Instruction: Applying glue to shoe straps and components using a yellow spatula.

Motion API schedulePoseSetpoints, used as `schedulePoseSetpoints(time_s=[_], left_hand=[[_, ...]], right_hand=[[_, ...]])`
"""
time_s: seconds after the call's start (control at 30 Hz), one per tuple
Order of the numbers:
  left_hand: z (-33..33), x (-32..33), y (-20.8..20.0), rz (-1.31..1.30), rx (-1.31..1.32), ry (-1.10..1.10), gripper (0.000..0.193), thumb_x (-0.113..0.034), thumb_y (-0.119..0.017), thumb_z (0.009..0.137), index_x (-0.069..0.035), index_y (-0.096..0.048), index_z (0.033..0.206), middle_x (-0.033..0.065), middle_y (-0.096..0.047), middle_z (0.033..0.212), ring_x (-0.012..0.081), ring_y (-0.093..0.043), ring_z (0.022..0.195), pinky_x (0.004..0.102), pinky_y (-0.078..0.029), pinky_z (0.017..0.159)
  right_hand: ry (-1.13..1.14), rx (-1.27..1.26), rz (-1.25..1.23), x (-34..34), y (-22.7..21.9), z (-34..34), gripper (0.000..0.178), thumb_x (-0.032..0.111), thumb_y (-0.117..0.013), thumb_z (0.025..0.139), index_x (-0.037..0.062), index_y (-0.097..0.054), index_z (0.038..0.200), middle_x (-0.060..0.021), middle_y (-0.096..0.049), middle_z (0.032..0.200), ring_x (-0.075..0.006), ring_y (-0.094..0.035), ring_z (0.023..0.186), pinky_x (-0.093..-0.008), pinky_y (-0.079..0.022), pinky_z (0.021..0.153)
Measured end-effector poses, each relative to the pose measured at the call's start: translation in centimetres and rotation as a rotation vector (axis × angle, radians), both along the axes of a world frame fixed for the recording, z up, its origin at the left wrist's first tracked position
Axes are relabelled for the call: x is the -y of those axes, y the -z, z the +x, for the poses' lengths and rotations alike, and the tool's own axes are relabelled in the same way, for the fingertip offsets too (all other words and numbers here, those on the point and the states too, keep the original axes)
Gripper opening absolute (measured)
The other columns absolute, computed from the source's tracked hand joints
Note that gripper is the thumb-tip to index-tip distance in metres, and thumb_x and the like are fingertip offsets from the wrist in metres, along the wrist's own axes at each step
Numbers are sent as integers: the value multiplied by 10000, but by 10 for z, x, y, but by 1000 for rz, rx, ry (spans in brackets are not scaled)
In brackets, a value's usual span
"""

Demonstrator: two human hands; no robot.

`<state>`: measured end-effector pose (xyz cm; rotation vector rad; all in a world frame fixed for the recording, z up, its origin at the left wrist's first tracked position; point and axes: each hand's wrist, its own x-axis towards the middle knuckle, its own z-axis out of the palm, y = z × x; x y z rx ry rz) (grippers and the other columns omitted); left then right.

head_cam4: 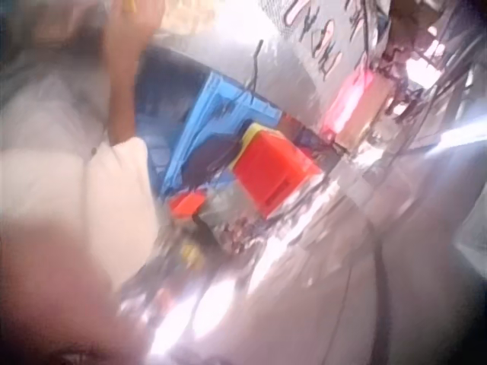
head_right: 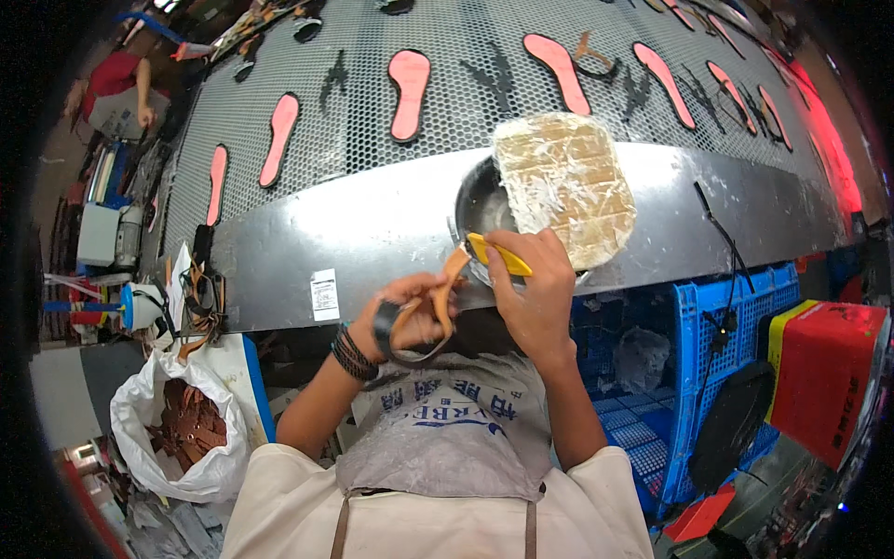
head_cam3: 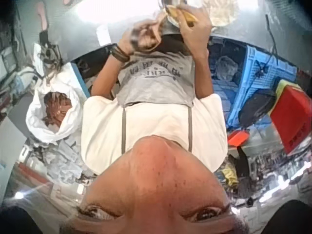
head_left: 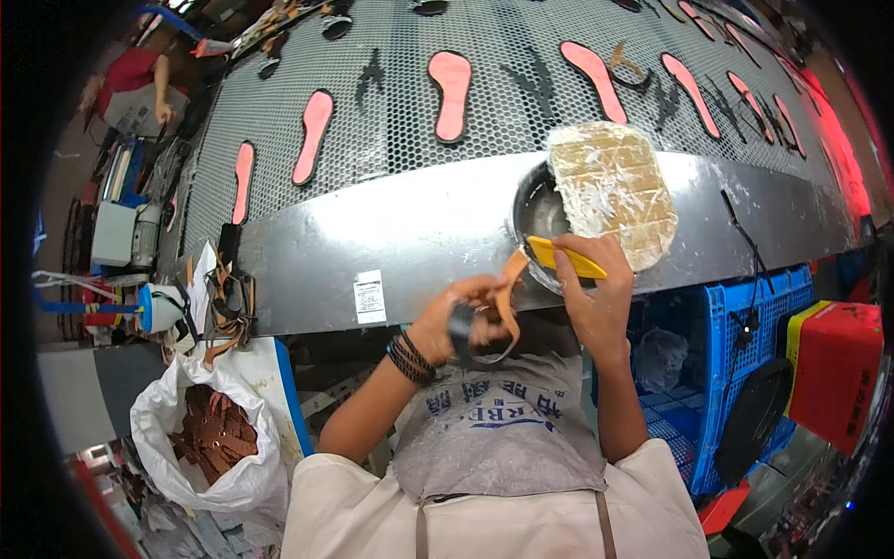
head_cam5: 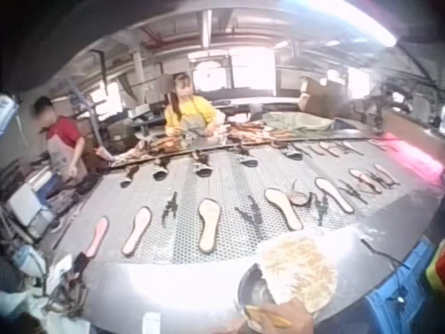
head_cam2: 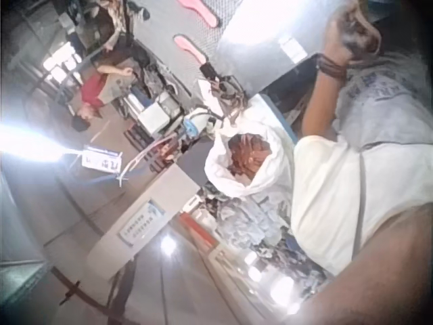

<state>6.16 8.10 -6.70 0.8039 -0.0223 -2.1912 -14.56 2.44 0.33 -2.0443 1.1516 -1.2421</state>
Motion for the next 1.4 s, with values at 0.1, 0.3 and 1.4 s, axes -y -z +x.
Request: schedulePoseSetpoints(time_s=[0.1, 0.3, 1.4], left_hand=[[-23, -34, -19, 134, -196, -53, 265, -194, -503, 949, -12, -560, 1134, 188, -618, 1105, 295, -620, 1024, 439, -562, 805], [-24, -63, -39, -104, -435, 210, 215, -209, -526, 998, -38, -458, 1109, 189, -603, 803, 197, -576, 511, 263, -457, 399], [-46, 69, -11, -391, 1636, -834, 159, -82, -581, 949, -3, -482, 1045, 101, -596, 774, 222, -578, 670, 381, -468, 650]], right_hand=[[44, -1, 6, -2, 2, 0, 131, 4, -713, 836, 15, -721, 966, -120, -711, 897, -284, -590, 770, -378, -478, 719], [33, 0, -26, 1, 2, 3, 118, 8, -716, 836, 12, -714, 954, -112, -699, 870, -281, -587, 770, -382, -472, 709], [157, 101, -60, -11, 6, 19, 152, -41, -718, 789, 17, -693, 928, -110, -679, 825, -292, -600, 728, -387, -475, 674]])
